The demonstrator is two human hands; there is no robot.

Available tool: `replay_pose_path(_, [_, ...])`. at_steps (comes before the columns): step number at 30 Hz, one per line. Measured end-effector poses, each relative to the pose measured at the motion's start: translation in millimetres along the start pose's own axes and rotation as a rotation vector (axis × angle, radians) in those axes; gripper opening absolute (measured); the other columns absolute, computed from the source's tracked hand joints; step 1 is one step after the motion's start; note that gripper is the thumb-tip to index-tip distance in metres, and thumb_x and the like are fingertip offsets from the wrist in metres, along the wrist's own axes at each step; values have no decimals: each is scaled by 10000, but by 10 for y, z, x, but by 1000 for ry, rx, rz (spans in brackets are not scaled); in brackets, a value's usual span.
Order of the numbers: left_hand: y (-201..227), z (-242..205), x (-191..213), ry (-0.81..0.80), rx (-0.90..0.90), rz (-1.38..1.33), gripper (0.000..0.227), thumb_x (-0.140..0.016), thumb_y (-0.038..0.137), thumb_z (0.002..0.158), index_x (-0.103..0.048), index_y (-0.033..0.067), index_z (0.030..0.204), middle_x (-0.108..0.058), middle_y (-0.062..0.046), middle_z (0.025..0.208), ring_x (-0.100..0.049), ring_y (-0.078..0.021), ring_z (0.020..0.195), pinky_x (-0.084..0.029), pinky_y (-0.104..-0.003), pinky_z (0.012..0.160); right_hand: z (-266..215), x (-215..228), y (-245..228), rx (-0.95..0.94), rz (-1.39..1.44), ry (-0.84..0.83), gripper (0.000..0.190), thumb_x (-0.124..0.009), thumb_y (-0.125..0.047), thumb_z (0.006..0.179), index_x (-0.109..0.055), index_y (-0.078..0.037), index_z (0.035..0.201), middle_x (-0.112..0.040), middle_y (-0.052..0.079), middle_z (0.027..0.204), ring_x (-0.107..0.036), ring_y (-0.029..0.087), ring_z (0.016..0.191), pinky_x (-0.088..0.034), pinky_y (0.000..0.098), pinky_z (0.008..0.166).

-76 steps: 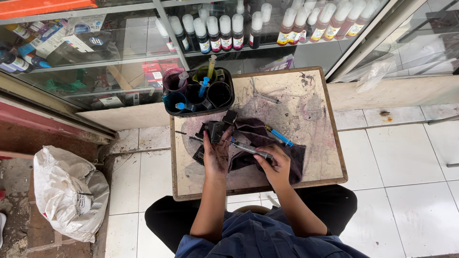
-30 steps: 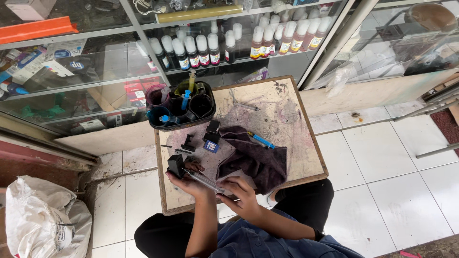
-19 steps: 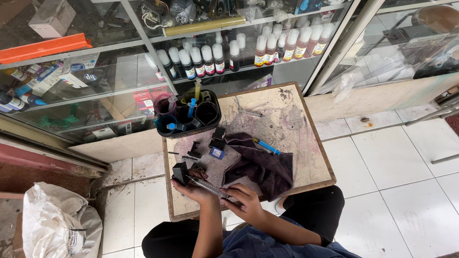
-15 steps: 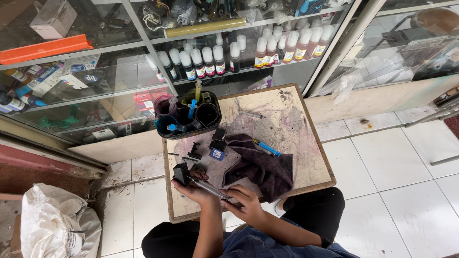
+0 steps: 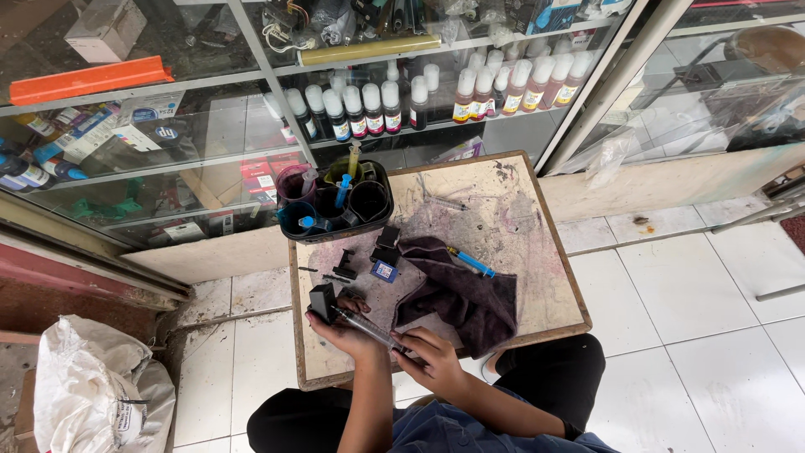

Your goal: The person sits at a low table and uses a syringe to inject ink into several printer cartridges. They repeatedly draw ink from containers and fill each cartridge, then wipe the exterior with a cloth.

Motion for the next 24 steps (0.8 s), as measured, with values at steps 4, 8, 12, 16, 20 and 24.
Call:
replay_pose_path(4, [23, -63, -54, 112, 55, 194, 649, -351, 681, 969, -487, 169, 594, -446, 26, 501, -382, -109, 437, -255, -246, 429, -2, 11, -5, 52, -49, 38, 179, -741, -6, 885, -690, 78, 1035, -664, 174, 971, -715, 261, 822, -621, 324, 708])
replay_pose_path(8, [15, -27, -96, 13, 61, 133, 701, -369, 664, 967, -420, 147, 495, -360, -3, 430, -348, -136, 407, -232, -244, 412, -14, 6, -6, 49, -24, 31, 186, -728, 2, 893, -687, 94, 1050, -628, 154, 932, -661, 229, 711, -563, 300, 601])
replay_pose_path(12, [26, -64, -124, -7, 116, 103, 709, -379, 691, 937, -374, 150, 479, -305, 11, 429, -319, -120, 418, -186, -240, 406, -7, -8, -20, 31, 41, 45, 213, -717, 38, 886, -684, 114, 1082, -624, 144, 919, -627, 191, 663, -545, 252, 536])
replay_pose_path(16, [-1, -7, -50, 8, 80, 37, 659, -431, 641, 962, -403, 161, 511, -351, 6, 443, -379, -125, 468, -268, -230, 489, -28, -23, 17, 22, 62, 46, 229, -712, 25, 895, -683, 116, 1103, -624, 150, 911, -622, 195, 660, -521, 264, 527])
replay_pose_path(20, [21, -52, -107, -6, 84, 103, 699, -378, 675, 946, -398, 148, 488, -320, 8, 422, -334, -120, 410, -193, -239, 384, -23, -14, 15, 30, 56, 48, 229, -712, 15, 899, -678, 115, 1103, -623, 152, 903, -616, 193, 650, -529, 255, 524])
replay_pose_path(24, [-29, -17, -73, -8, 97, 15, 658, -441, 617, 974, -378, 162, 503, -344, 11, 454, -382, -111, 513, -302, -213, 544, -38, -11, 22, 36, 46, 55, 240, -715, 16, 892, -681, 113, 1109, -625, 149, 916, -622, 196, 651, -514, 260, 510])
Point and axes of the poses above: each hand's wrist, its own z-axis towards the middle knuckle, its own x-axis out of the back of the hand, y = z × x, the point moved 3 cm from there along z, towards the middle knuckle
